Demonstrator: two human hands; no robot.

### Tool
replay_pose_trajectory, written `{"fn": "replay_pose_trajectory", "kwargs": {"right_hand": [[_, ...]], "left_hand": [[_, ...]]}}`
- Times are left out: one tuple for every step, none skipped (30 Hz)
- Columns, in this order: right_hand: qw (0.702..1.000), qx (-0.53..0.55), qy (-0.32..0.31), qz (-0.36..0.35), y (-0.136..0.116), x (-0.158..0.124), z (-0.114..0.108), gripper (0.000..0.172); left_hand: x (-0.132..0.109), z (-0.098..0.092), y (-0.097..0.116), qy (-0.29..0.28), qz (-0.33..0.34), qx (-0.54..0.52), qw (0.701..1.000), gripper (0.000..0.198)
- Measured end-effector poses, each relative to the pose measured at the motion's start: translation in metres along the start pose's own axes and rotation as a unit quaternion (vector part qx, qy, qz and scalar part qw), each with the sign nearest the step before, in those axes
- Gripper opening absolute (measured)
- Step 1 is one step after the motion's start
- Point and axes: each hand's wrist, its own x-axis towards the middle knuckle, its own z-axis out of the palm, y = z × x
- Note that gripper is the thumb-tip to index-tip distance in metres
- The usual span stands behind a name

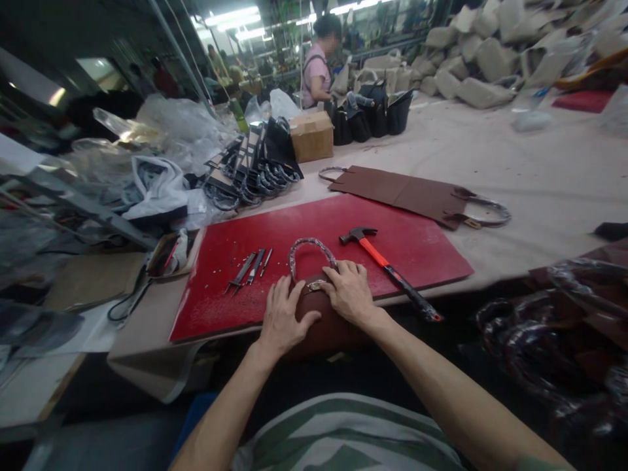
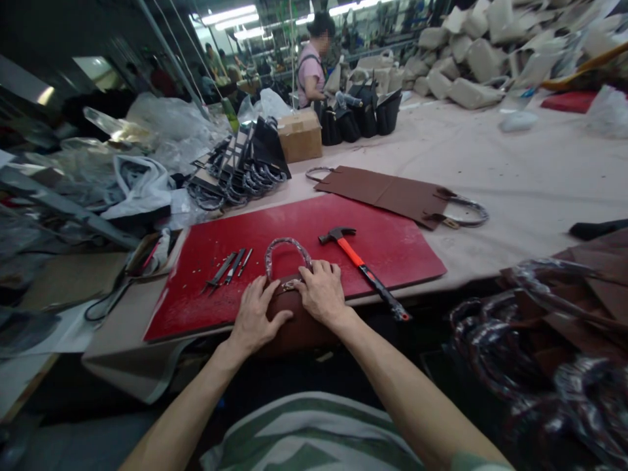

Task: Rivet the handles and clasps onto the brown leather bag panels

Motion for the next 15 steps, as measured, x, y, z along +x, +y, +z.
{"fn": "replay_pose_trajectory", "kwargs": {"right_hand": [[1.0, -0.004, -0.004, -0.001, -0.001, 0.0, 0.0, 0.039], [1.0, -0.007, -0.009, -0.005, -0.001, 0.0, -0.001, 0.039], [1.0, -0.008, -0.016, -0.011, 0.0, 0.0, -0.003, 0.041], [0.999, -0.007, -0.027, -0.021, 0.002, 0.0, -0.005, 0.045], [0.999, -0.005, -0.041, -0.035, 0.004, 0.0, -0.007, 0.052], [0.997, -0.001, -0.057, -0.052, 0.007, -0.001, -0.01, 0.062], [0.995, 0.003, -0.074, -0.07, 0.009, -0.002, -0.012, 0.074], [0.992, 0.005, -0.09, -0.086, 0.012, -0.002, -0.014, 0.086], [0.99, 0.006, -0.1, -0.097, 0.014, -0.003, -0.015, 0.094], [0.989, 0.006, -0.105, -0.103, 0.015, -0.003, -0.016, 0.1], [0.989, 0.005, -0.104, -0.105, 0.016, -0.004, -0.016, 0.103], [0.99, 0.005, -0.1, -0.103, 0.016, -0.004, -0.015, 0.103], [0.991, 0.006, -0.094, -0.099, 0.016, -0.004, -0.014, 0.103], [0.992, 0.007, -0.088, -0.095, 0.016, -0.004, -0.012, 0.102], [0.992, 0.008, -0.086, -0.09, 0.015, -0.004, -0.011, 0.101]], "left_hand": [[-0.004, -0.003, 0.0, -0.031, 0.014, 0.013, 0.999, 0.082], [-0.008, -0.005, 0.0, -0.054, 0.024, 0.024, 0.998, 0.097], [-0.009, -0.008, 0.0, -0.07, 0.03, 0.034, 0.997, 0.108], [-0.009, -0.01, 0.0, -0.082, 0.035, 0.041, 0.995, 0.114], [-0.009, -0.012, 0.001, -0.09, 0.037, 0.045, 0.994, 0.118], [-0.008, -0.013, 0.001, -0.095, 0.038, 0.048, 0.994, 0.118], [-0.006, -0.014, 0.001, -0.098, 0.036, 0.048, 0.993, 0.118], [-0.005, -0.015, 0.001, -0.098, 0.034, 0.047, 0.993, 0.116], [-0.004, -0.014, 0.001, -0.097, 0.032, 0.044, 0.994, 0.114], [-0.003, -0.014, 0.001, -0.094, 0.029, 0.039, 0.994, 0.112], [-0.003, -0.014, 0.0, -0.091, 0.025, 0.032, 0.995, 0.11], [-0.003, -0.013, 0.0, -0.087, 0.021, 0.025, 0.996, 0.108], [-0.004, -0.013, -0.001, -0.085, 0.017, 0.018, 0.996, 0.105], [-0.004, -0.012, -0.002, -0.082, 0.013, 0.011, 0.996, 0.103], [-0.004, -0.012, -0.003, -0.08, 0.01, 0.004, 0.997, 0.101]]}}
